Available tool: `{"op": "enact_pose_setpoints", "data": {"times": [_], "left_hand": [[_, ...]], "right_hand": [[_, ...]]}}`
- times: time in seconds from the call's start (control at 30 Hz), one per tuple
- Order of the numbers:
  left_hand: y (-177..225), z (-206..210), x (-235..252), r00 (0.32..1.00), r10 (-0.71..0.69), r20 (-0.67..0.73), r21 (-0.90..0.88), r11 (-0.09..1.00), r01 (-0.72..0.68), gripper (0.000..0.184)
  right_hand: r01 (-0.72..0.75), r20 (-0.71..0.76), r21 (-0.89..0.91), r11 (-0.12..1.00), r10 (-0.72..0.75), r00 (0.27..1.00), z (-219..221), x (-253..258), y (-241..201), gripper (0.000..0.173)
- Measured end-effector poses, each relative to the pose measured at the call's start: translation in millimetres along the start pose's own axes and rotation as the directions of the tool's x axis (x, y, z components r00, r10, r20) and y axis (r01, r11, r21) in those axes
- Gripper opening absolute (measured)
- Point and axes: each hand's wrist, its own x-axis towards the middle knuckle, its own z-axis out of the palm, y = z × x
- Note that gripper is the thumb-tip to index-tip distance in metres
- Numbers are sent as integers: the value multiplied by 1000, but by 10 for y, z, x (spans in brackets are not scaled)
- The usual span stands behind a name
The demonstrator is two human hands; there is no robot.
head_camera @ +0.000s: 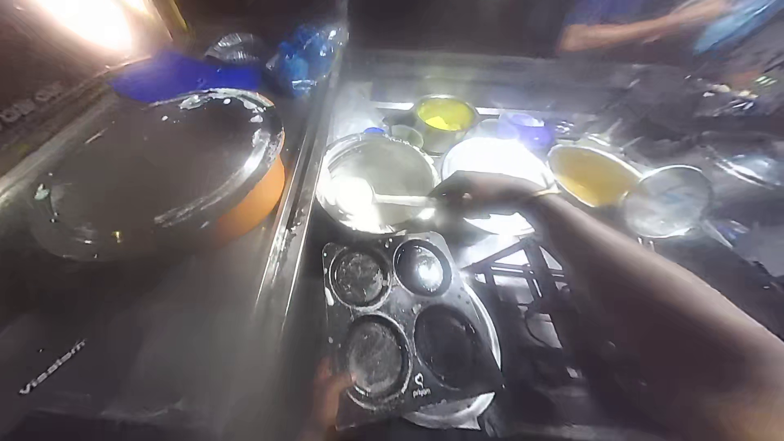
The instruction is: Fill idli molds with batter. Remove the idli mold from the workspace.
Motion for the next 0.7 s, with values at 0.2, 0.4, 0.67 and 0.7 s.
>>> {"op": "enact_pose_setpoints", "data": {"times": [0.2,0.4,0.67,0.7], "left_hand": [[-28,-34,54,997,18,81,-46,999,-14,59],[26,-106,-59,989,43,143,-90,995,-30,50],[-71,-149,-52,982,85,171,-53,996,-77,49],[-85,-150,-38,981,93,169,-55,995,-85,48]], "right_hand": [[-219,-135,6,976,218,967,652,-650,-116,9],[-236,-500,-462,855,-31,866,1542,-1215,-454,31],[-144,-551,-499,854,-185,814,1979,-1343,-364,34],[-137,-559,-487,863,-187,808,1972,-1340,-351,34]]}}
